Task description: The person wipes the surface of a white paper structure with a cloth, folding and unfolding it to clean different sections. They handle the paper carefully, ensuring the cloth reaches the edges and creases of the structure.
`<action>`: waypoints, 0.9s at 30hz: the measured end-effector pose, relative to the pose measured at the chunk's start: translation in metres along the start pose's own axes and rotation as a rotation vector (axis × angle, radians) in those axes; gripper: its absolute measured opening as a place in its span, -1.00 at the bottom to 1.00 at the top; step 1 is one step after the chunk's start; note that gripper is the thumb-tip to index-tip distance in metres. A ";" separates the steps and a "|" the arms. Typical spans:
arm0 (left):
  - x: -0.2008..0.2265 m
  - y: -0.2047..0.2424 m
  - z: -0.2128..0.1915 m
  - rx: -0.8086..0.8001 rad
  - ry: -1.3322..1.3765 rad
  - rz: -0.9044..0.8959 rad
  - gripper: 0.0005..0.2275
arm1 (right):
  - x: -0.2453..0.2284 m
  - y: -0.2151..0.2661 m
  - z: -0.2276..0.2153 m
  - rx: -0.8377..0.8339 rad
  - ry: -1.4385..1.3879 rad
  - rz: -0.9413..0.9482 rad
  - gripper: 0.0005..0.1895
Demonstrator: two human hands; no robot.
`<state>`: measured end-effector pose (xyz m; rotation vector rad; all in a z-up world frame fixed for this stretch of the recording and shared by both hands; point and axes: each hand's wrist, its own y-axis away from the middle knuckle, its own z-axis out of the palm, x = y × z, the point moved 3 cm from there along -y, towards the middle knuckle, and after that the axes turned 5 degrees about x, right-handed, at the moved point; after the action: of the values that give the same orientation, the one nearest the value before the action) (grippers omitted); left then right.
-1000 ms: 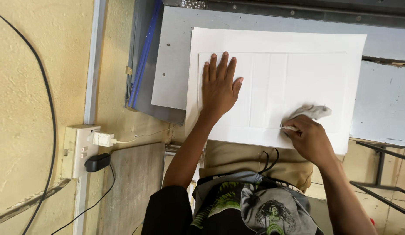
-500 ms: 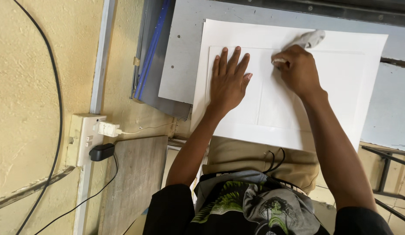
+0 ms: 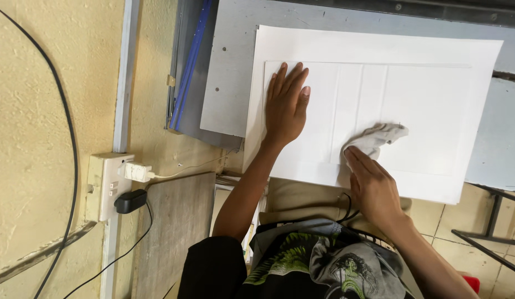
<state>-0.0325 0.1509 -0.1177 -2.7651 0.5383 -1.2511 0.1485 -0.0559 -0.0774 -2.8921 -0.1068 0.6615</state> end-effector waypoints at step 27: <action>-0.009 -0.001 -0.028 0.000 0.403 0.050 -0.58 | 0.049 -0.190 0.017 0.027 -0.304 -0.106 -0.78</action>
<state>-0.0584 0.1569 -0.1049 -2.4843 0.6235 -1.8052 0.1786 0.1388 -0.0785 -2.7165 -0.2853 1.0674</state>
